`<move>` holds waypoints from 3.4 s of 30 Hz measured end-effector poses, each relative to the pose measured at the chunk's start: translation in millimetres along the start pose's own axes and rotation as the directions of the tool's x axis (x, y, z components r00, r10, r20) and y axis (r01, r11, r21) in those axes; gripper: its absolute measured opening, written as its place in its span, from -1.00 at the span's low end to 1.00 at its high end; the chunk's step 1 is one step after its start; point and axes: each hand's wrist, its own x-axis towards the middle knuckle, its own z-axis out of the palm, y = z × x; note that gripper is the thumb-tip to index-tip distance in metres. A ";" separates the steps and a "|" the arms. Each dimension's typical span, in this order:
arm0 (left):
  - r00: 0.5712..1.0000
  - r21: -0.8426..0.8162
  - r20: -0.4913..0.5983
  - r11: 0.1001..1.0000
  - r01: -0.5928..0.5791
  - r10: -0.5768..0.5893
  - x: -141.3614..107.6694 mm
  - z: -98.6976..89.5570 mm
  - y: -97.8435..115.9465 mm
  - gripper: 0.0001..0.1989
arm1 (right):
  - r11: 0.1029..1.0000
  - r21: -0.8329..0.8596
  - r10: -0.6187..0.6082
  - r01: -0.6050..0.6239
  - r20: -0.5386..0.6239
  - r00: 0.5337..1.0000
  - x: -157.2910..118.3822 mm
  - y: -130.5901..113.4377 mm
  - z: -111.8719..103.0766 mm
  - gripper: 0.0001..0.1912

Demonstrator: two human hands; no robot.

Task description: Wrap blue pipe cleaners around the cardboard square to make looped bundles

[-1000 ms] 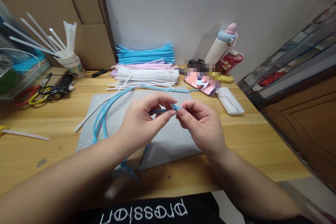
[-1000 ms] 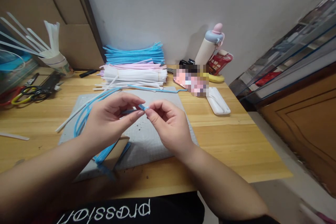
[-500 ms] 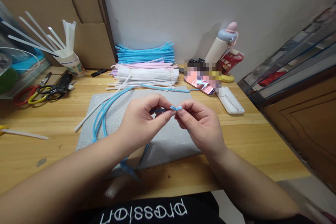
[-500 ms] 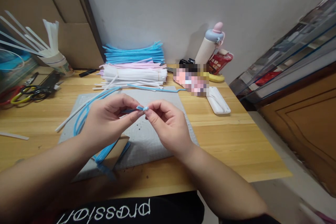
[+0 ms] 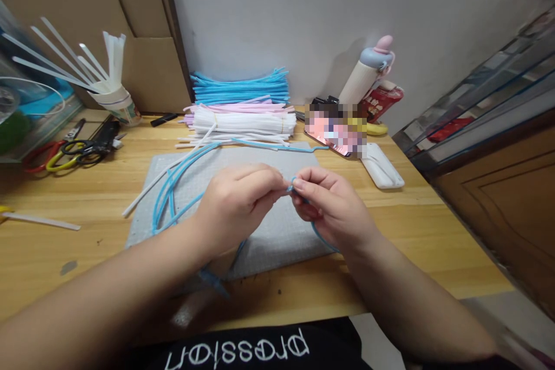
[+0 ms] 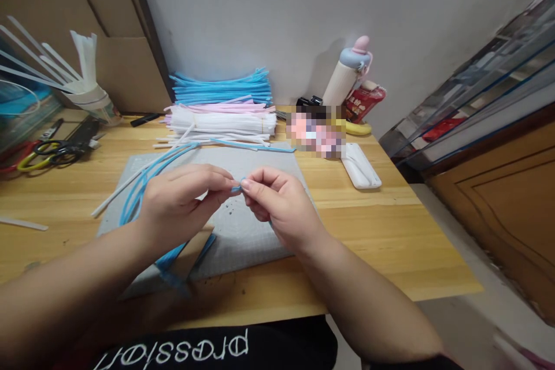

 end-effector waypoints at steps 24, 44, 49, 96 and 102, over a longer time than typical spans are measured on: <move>0.990 0.250 0.030 0.958 -0.138 0.135 -8.9 -2.6 -0.1 -0.91 | 0.999 -0.052 0.010 -0.010 0.002 1.000 -1.8 2.0 -0.1 -0.82; 0.866 0.131 0.498 0.985 -0.114 0.035 8.9 -15.5 -8.7 -0.68 | 0.927 -0.353 0.141 -0.126 0.016 0.990 2.6 -5.7 -3.9 -0.96; 0.882 0.187 0.471 0.976 -0.110 0.009 6.9 -15.2 -8.4 -0.78 | 0.920 -0.358 0.167 -0.158 -0.008 0.986 3.4 -6.6 -4.5 -0.90; 0.772 0.010 0.634 0.999 0.052 -0.046 5.9 -27.2 -0.3 -0.83 | 0.169 -0.775 -0.249 0.609 0.564 0.787 -12.5 4.3 -15.1 -0.76; 0.801 0.089 0.593 0.982 -0.167 0.083 2.6 -28.8 -3.1 -0.81 | 0.853 -0.471 0.394 -0.226 0.297 0.870 -2.6 -5.2 -14.8 -0.71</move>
